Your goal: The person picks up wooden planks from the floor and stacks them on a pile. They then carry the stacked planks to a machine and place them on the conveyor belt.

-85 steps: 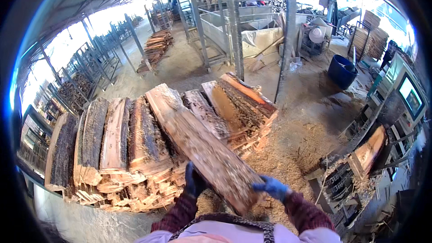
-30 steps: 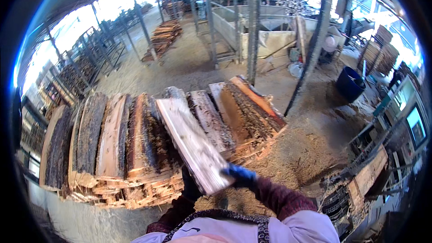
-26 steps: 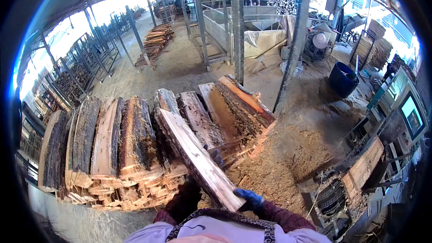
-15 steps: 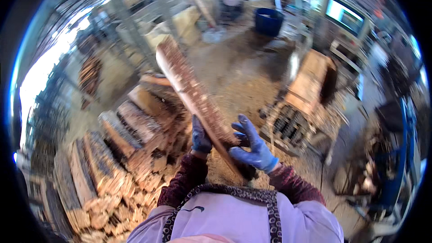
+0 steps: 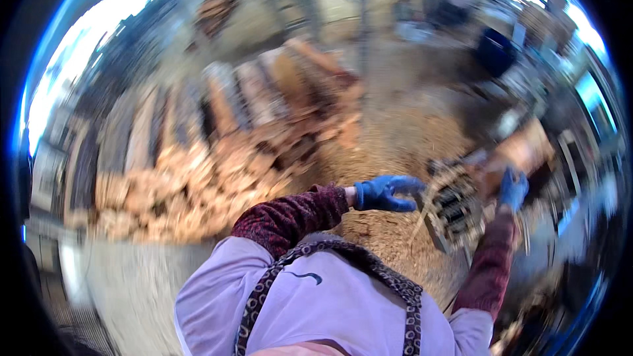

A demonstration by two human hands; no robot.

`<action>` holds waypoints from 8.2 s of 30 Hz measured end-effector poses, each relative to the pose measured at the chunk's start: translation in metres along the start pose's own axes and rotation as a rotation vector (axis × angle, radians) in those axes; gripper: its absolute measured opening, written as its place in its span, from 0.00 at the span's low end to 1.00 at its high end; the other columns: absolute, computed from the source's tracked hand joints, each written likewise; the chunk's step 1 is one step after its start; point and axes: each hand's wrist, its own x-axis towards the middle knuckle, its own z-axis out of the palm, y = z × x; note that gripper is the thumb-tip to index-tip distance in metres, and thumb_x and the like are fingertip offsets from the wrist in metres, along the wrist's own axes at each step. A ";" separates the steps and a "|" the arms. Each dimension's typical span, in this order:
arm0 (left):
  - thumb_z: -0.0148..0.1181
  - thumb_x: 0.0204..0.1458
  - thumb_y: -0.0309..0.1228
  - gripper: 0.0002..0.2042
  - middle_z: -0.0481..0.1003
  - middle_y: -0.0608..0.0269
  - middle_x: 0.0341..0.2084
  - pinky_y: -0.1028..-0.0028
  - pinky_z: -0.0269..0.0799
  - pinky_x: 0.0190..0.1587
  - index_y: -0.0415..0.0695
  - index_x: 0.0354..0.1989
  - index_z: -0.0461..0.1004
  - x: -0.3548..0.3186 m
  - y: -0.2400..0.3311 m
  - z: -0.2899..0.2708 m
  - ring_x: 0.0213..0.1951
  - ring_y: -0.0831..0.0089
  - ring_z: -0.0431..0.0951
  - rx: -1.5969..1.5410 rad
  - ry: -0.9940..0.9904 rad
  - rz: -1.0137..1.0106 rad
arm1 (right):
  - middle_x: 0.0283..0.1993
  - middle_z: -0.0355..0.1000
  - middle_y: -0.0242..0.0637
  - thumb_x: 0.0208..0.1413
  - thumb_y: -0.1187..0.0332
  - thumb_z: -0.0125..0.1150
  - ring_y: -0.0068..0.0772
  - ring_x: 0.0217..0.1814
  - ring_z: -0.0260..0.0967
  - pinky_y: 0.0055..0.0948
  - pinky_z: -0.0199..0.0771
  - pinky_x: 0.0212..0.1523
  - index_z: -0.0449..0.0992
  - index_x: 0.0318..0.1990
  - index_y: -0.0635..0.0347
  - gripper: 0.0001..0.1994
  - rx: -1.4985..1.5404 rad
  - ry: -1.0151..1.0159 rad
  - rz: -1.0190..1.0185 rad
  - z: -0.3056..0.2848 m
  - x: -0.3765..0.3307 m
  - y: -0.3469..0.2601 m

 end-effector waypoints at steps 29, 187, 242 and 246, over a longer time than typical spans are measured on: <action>0.70 0.55 0.41 0.40 0.63 0.43 0.68 0.60 0.63 0.68 0.37 0.72 0.58 -0.381 -0.088 -0.375 0.67 0.46 0.66 0.578 1.551 -0.402 | 0.40 0.81 0.36 0.65 0.50 0.61 0.34 0.37 0.77 0.33 0.79 0.41 0.81 0.47 0.57 0.19 0.588 -1.469 1.028 0.705 -0.414 -0.334; 0.70 0.55 0.38 0.35 0.68 0.47 0.64 0.62 0.64 0.67 0.36 0.68 0.63 -0.283 -0.205 -0.383 0.65 0.57 0.68 0.113 1.463 -0.547 | 0.42 0.73 0.32 0.58 0.47 0.68 0.27 0.42 0.68 0.29 0.70 0.44 0.77 0.49 0.58 0.24 0.424 -1.390 0.591 0.664 -0.292 -0.216; 0.69 0.59 0.37 0.34 0.71 0.56 0.63 0.65 0.67 0.65 0.44 0.72 0.62 0.061 0.057 -0.036 0.62 0.68 0.71 -0.360 -0.049 -0.015 | 0.59 0.75 0.43 0.66 0.58 0.57 0.29 0.56 0.70 0.32 0.70 0.59 0.73 0.63 0.62 0.23 0.276 -0.062 -0.027 -0.055 -0.014 -0.011; 0.67 0.60 0.44 0.32 0.75 0.60 0.58 0.67 0.72 0.59 0.46 0.70 0.65 -0.032 -0.008 -0.075 0.56 0.70 0.75 -0.200 -0.021 -0.351 | 0.62 0.70 0.53 0.66 0.55 0.55 0.49 0.67 0.65 0.43 0.63 0.68 0.70 0.63 0.65 0.25 -1.133 0.217 -0.403 -0.053 0.041 0.036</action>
